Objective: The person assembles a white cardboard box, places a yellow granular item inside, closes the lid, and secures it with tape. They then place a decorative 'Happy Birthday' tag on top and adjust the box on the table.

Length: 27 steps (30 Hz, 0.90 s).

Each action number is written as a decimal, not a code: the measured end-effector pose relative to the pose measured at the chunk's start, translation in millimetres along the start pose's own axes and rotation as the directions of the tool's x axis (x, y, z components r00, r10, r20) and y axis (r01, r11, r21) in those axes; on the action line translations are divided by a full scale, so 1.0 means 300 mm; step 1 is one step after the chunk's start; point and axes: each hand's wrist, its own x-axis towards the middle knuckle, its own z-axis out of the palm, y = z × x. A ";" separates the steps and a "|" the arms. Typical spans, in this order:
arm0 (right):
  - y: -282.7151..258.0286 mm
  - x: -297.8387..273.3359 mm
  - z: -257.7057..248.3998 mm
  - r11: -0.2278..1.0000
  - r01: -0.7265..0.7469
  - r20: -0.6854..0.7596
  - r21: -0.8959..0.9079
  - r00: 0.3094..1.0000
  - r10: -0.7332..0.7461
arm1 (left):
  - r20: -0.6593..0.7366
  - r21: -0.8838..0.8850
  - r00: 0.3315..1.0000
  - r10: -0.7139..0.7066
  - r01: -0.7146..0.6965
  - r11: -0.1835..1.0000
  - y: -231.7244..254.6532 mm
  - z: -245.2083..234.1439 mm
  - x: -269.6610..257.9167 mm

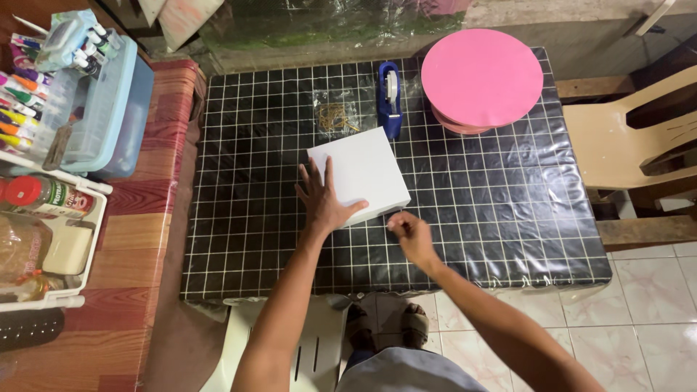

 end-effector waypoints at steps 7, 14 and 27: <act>0.058 0.011 0.152 0.989 -0.025 -0.062 0.147 0.997 0.035 | -0.053 -0.112 0.995 -0.083 0.076 0.991 0.032 0.006 -0.060; -0.005 0.012 0.168 0.995 -0.082 -0.140 0.059 0.986 0.090 | -0.059 -0.163 0.990 -0.126 0.115 0.980 0.024 0.022 -0.075; 0.048 0.031 0.197 0.960 -0.023 -0.113 0.279 0.992 0.056 | -0.018 -0.175 0.990 -0.138 0.133 0.976 0.033 0.012 -0.082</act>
